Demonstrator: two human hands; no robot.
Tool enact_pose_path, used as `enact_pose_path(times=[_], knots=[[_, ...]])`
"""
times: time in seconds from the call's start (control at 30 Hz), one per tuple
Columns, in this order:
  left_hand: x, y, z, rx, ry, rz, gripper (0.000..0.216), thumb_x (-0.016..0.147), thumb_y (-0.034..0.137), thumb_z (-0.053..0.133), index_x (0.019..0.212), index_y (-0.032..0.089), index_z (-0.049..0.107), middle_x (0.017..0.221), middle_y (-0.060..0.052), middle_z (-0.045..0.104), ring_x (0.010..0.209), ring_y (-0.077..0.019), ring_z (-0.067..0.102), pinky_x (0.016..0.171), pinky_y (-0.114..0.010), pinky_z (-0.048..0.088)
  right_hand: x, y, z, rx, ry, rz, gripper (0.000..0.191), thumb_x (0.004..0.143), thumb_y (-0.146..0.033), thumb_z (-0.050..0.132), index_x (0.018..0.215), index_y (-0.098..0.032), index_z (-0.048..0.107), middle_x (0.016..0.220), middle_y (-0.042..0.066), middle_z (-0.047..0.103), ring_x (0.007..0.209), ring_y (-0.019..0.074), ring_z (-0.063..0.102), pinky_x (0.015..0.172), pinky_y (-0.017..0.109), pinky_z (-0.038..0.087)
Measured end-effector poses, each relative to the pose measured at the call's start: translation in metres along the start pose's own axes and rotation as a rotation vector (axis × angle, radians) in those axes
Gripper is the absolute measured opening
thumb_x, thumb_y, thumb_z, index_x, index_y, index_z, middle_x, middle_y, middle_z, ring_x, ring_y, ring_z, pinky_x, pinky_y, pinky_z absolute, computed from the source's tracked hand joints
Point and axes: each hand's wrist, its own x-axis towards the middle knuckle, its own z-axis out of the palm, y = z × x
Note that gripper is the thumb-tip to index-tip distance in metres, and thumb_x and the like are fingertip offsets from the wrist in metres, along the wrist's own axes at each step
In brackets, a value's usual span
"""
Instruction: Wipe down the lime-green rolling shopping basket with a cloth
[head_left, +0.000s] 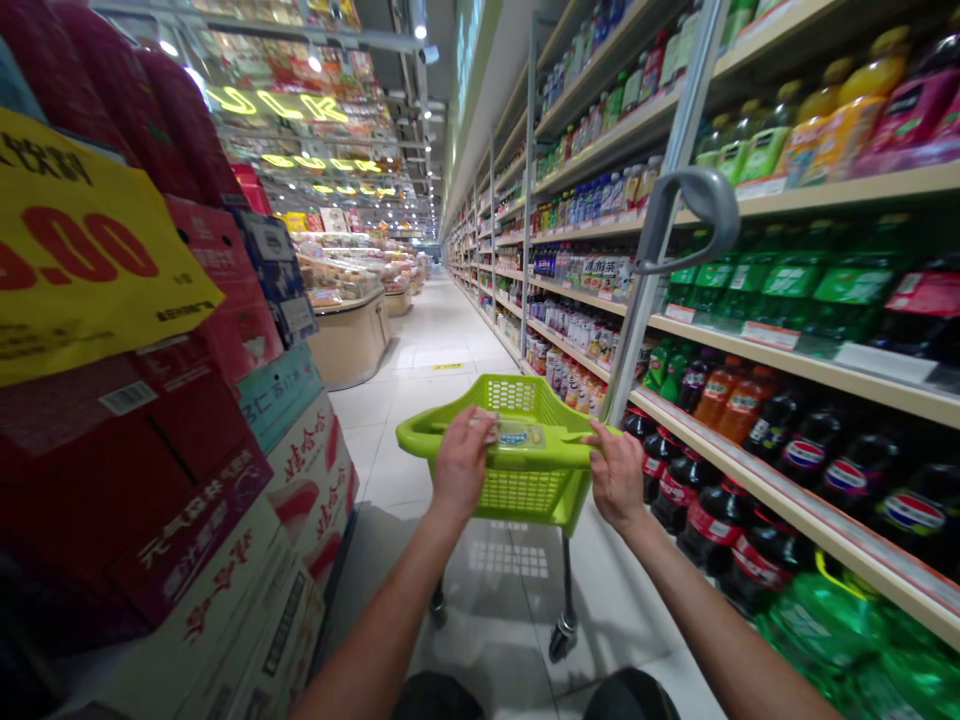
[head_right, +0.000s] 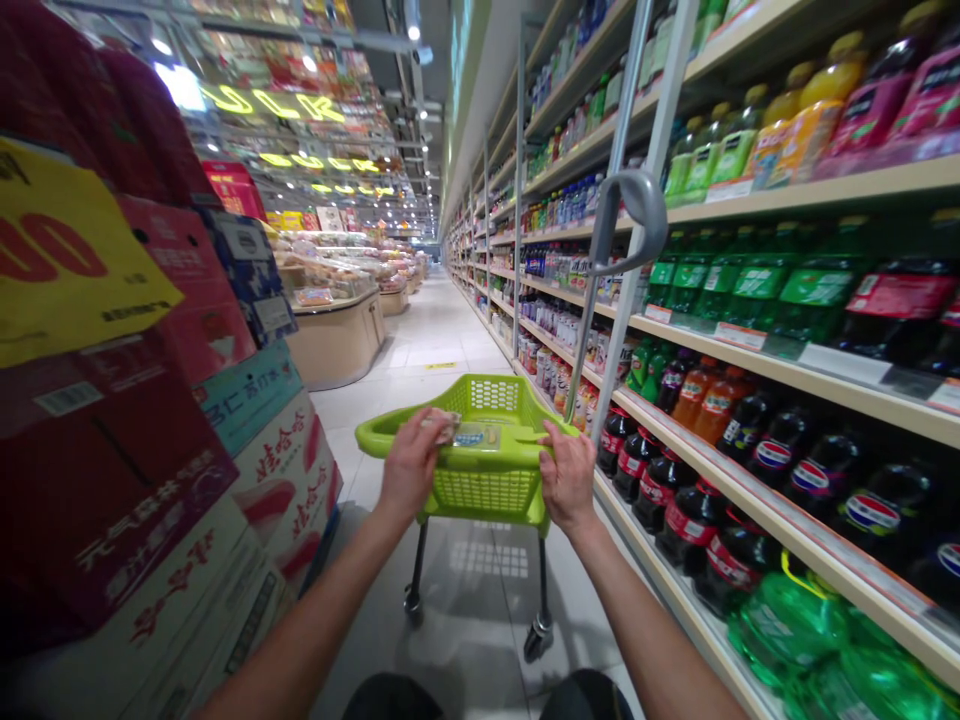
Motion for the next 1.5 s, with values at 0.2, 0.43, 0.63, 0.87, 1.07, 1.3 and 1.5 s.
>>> enact_pose_path(times=[0.2,0.43,0.63,0.87,1.07,1.3,1.5], knots=[[0.005,0.080,0.040,-0.179,-0.178,0.253,0.042,0.082,0.012,0.038,0.124,0.016,0.039,0.122,-0.013,0.052,0.117,-0.0195,0.044,0.097,-0.038,0.039,0.013,-0.011,-0.011,-0.043,-0.039,0.016,0.040,0.087,-0.030,0.031,0.125,-0.021,0.040,0.097,0.007,0.063,0.094,0.0215,0.054,0.091,0.045,0.031],[0.008,0.019,0.000,0.136,-0.366,0.024,0.066,0.067,0.035,0.061,0.126,0.017,0.036,0.132,-0.016,0.041,0.123,-0.0342,0.034,0.098,-0.061,0.022,0.043,-0.084,0.004,0.026,-0.350,-0.119,0.037,0.079,-0.031,0.049,0.113,-0.017,0.054,0.116,0.013,0.054,0.105,0.0242,0.049,0.088,0.041,0.040],[0.005,-0.014,-0.028,0.313,-0.457,-0.041,0.055,0.072,0.040,0.057,0.121,0.020,0.043,0.114,-0.009,0.058,0.106,-0.0274,0.049,0.099,-0.055,0.022,0.025,-0.062,0.003,0.076,-0.236,-0.254,0.030,0.076,-0.013,0.046,0.103,-0.019,0.059,0.115,0.009,0.055,0.108,0.0206,0.046,0.093,0.039,0.039],[-0.001,0.002,-0.020,0.282,-0.391,-0.056,0.053,0.073,0.041,0.056,0.120,0.020,0.045,0.109,-0.008,0.060,0.103,-0.0261,0.050,0.099,-0.051,0.021,0.023,0.013,-0.030,-0.083,-0.065,0.129,0.026,0.077,-0.016,0.039,0.092,-0.017,0.061,0.102,0.010,0.058,0.102,0.0231,0.049,0.090,0.043,0.041],[-0.005,0.015,-0.012,0.283,-0.337,-0.034,0.049,0.074,0.038,0.056,0.118,0.019,0.047,0.108,-0.009,0.060,0.100,-0.0262,0.051,0.096,-0.050,0.023,0.026,-0.078,0.009,0.069,-0.197,-0.083,0.034,0.077,-0.023,0.048,0.111,-0.018,0.054,0.122,0.011,0.049,0.112,0.0222,0.043,0.095,0.040,0.036],[-0.007,0.008,-0.017,0.281,-0.343,0.004,0.051,0.073,0.041,0.056,0.118,0.018,0.047,0.107,-0.009,0.061,0.099,-0.0262,0.051,0.095,-0.048,0.025,0.023,-0.001,-0.020,-0.067,-0.200,-0.042,0.026,0.081,-0.029,0.045,0.102,-0.021,0.058,0.117,0.011,0.052,0.110,0.0245,0.045,0.092,0.047,0.036],[-0.009,0.012,-0.015,0.278,-0.304,-0.008,0.050,0.073,0.041,0.055,0.117,0.017,0.048,0.106,-0.009,0.061,0.098,-0.0259,0.052,0.094,-0.048,0.025,0.024,-0.016,-0.008,-0.009,-0.125,0.109,0.023,0.081,-0.023,0.041,0.094,-0.018,0.059,0.114,0.012,0.053,0.109,0.0232,0.046,0.093,0.042,0.039]])
